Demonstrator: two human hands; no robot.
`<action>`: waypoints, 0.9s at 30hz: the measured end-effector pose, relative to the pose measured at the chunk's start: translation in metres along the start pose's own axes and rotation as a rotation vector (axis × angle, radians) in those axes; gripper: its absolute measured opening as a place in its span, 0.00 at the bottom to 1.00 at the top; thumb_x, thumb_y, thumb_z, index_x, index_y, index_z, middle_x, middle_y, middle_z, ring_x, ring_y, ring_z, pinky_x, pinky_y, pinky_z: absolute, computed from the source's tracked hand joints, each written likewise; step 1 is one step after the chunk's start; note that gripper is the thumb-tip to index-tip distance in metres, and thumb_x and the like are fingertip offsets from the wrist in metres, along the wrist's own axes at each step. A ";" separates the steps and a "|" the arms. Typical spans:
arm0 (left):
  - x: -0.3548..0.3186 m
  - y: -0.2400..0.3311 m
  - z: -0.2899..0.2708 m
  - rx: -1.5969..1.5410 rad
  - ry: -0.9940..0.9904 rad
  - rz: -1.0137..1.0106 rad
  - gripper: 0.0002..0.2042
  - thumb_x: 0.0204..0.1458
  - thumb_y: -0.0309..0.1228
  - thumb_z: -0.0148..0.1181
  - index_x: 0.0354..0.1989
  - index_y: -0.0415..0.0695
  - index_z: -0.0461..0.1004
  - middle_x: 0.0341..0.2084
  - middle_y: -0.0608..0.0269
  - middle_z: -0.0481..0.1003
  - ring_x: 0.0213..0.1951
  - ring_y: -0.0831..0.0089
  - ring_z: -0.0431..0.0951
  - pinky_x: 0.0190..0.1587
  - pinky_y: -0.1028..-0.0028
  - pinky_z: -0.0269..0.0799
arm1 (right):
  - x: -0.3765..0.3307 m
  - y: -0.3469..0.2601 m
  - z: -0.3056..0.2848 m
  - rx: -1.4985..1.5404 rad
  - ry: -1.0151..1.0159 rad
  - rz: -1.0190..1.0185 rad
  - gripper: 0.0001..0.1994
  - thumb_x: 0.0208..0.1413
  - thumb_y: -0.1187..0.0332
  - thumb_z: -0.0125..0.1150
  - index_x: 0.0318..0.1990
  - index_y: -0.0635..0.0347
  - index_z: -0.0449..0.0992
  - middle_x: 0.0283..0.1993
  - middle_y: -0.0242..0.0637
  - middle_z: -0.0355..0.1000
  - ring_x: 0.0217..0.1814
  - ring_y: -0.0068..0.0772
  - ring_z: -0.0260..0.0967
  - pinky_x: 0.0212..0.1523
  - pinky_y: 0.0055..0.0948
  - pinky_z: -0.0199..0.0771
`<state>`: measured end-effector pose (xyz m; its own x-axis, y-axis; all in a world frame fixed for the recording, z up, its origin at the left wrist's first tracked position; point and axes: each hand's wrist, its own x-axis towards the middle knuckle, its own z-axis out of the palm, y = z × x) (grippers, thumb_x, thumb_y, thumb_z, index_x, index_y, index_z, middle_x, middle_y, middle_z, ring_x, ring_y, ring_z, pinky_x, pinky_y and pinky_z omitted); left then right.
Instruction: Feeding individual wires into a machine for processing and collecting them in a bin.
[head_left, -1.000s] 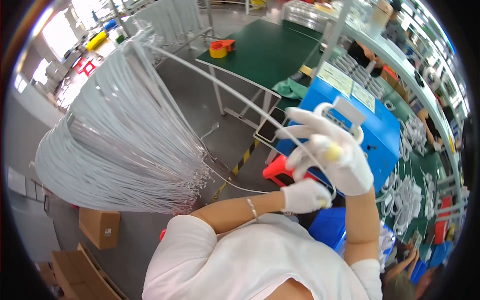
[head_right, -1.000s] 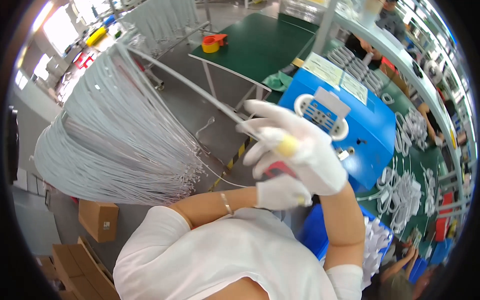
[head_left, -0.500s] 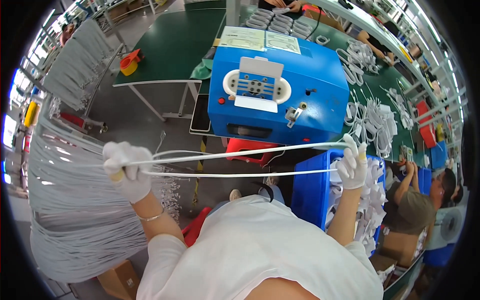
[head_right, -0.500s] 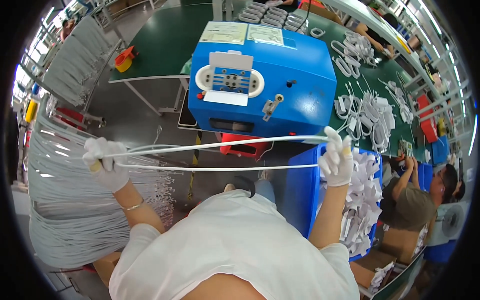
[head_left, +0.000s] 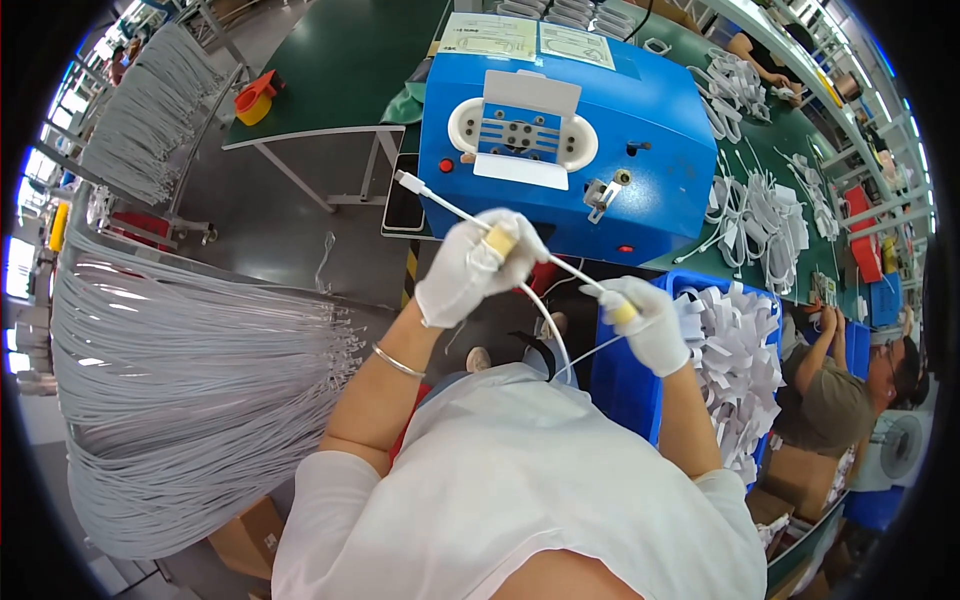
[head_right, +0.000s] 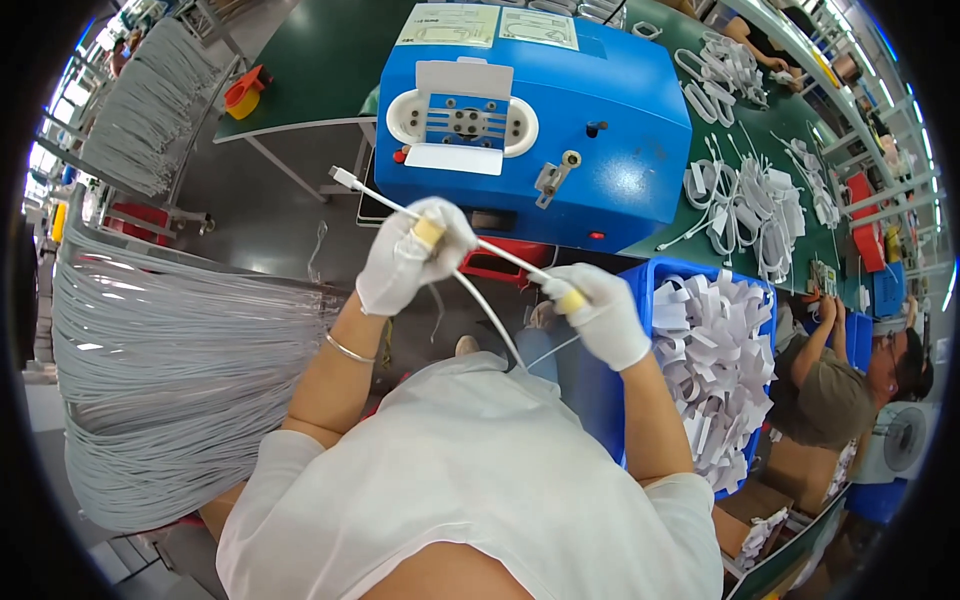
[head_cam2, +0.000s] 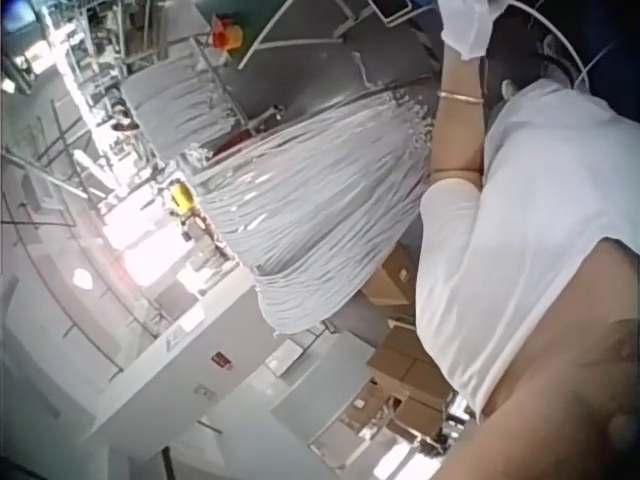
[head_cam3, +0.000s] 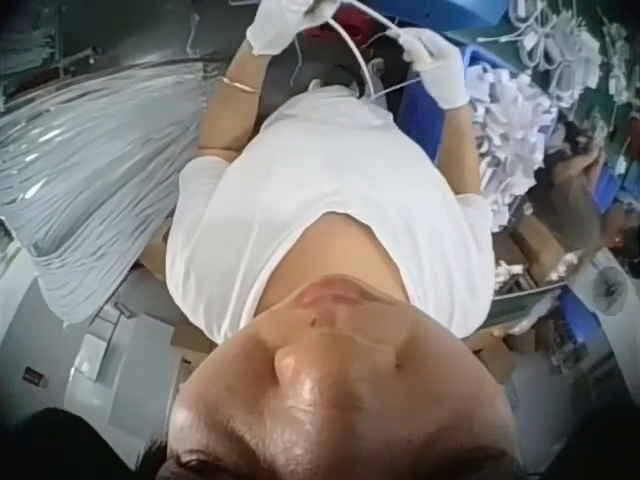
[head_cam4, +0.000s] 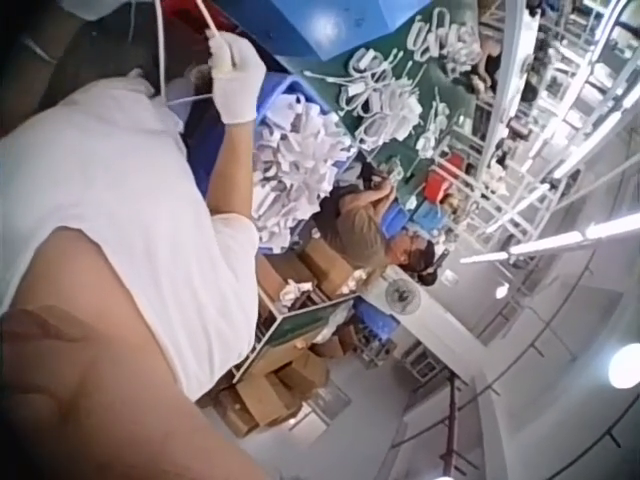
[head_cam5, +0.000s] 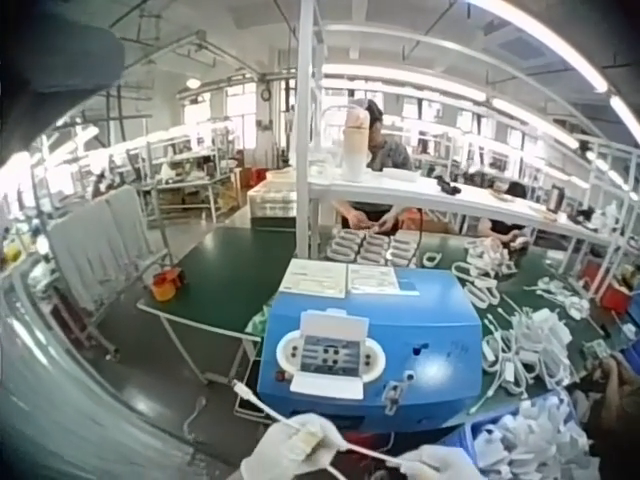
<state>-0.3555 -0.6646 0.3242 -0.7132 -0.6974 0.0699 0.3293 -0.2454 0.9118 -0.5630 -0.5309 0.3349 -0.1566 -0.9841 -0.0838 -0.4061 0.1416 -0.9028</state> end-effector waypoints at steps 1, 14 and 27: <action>0.004 0.003 -0.006 0.009 0.033 0.072 0.20 0.61 0.47 0.50 0.33 0.40 0.72 0.19 0.71 0.67 0.19 0.87 0.62 0.21 0.86 0.56 | 0.001 0.008 -0.008 -0.051 0.066 0.041 0.10 0.59 0.67 0.58 0.42 0.64 0.80 0.30 0.30 0.71 0.29 0.18 0.65 0.32 0.19 0.64; 0.039 0.037 -0.052 0.265 0.455 0.137 0.05 0.59 0.25 0.56 0.39 0.37 0.71 0.23 0.68 0.73 0.18 0.90 0.62 0.17 0.87 0.52 | 0.024 0.035 -0.043 -0.329 0.438 -0.262 0.02 0.54 0.75 0.61 0.33 0.64 0.77 0.28 0.37 0.70 0.29 0.30 0.68 0.33 0.24 0.67; 0.051 0.007 -0.049 0.586 0.626 0.380 0.05 0.56 0.23 0.59 0.38 0.39 0.71 0.28 0.65 0.77 0.27 0.82 0.75 0.30 0.82 0.71 | 0.047 0.036 -0.072 -0.433 0.504 -0.420 0.03 0.53 0.78 0.58 0.34 0.63 0.77 0.30 0.37 0.72 0.31 0.29 0.71 0.34 0.24 0.69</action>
<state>-0.3590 -0.7350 0.3143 -0.1025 -0.9384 0.3299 -0.0141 0.3330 0.9428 -0.6501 -0.5638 0.3289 -0.2594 -0.8117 0.5232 -0.8202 -0.1008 -0.5631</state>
